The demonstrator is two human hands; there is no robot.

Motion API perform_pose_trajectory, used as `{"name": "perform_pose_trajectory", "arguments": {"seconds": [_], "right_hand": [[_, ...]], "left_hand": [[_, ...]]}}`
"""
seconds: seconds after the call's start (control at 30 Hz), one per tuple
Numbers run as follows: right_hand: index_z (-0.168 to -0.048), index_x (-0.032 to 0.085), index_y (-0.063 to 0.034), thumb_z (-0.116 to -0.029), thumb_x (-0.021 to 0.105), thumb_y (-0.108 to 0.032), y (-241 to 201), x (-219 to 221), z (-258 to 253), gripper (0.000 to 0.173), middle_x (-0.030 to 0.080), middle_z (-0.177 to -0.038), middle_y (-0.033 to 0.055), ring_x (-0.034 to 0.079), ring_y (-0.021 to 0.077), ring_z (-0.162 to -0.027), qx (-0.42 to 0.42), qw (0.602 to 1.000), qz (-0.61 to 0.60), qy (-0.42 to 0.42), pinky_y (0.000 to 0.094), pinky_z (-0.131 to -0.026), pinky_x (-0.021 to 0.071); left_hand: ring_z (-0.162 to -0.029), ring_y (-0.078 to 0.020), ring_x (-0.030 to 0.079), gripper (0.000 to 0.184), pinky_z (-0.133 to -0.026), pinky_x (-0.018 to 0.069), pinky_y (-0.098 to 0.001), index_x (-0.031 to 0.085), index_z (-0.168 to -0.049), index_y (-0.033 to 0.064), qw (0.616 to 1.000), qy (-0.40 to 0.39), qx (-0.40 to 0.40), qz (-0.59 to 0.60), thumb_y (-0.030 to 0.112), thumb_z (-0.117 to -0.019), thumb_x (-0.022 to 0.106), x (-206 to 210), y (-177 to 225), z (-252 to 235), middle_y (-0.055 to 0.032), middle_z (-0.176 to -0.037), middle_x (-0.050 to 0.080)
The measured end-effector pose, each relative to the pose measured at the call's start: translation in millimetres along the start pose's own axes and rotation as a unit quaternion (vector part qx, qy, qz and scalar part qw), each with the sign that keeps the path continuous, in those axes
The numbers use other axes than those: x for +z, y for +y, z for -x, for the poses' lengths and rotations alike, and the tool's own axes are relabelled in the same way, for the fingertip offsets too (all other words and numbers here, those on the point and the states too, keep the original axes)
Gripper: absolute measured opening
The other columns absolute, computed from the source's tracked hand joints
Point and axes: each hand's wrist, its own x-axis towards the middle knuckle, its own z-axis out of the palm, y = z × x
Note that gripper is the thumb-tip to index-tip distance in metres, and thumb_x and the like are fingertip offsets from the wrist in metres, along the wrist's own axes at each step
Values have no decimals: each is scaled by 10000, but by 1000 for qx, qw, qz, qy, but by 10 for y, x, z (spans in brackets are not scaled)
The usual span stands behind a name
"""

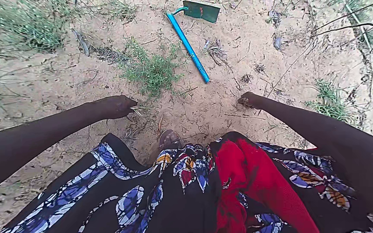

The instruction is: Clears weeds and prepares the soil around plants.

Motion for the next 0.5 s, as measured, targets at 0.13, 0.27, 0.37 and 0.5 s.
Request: {"name": "perform_pose_trajectory", "arguments": {"seconds": [0.13, 0.27, 0.37, 0.5], "right_hand": [[-1073, 581, 37, -1091, 447, -100, -12, 100, 130, 193, 526, -880, 113, 491, 167, -732, -28, 998, -23, -46, 349, -666, 427], [-1048, 623, 52, -1063, 534, -96, -307, 204, 609, 174, 583, -899, 151, 563, 228, -811, -151, 923, 304, -180, 399, -757, 466], [-1203, 617, 47, -1063, 513, -176, -661, 261, 781, 283, 661, -1144, 285, 643, 463, -1124, -143, 845, 504, -110, 643, -877, 492], [-1238, 539, 43, -1067, 445, -95, -1142, -26, 520, 239, 630, -1158, 292, 657, 490, -1077, -211, 859, 465, 45, 636, -816, 526]], "left_hand": [[-1056, -387, 680, 224, -928, 521, -559, 660, -1176, 0, 1000, -9, -3, 19, 160, -1065, 551, 111, 28, 40, -209, -1060, 698], [-1097, -389, 668, 249, -949, 514, -550, 643, -1200, -15, 998, -43, 13, 42, 173, -1070, 544, 228, 109, 21, -217, -1107, 690], [-1043, -372, 683, 210, -912, 527, -544, 661, -1150, -2, 998, -16, 27, 47, 154, -1059, 555, 315, 58, -144, -199, -1043, 699], [-1012, -363, 692, 195, -901, 534, -546, 683, -1127, 7, 996, 36, 38, 72, 150, -1043, 581, 324, 65, -345, -187, -1012, 709]]}}
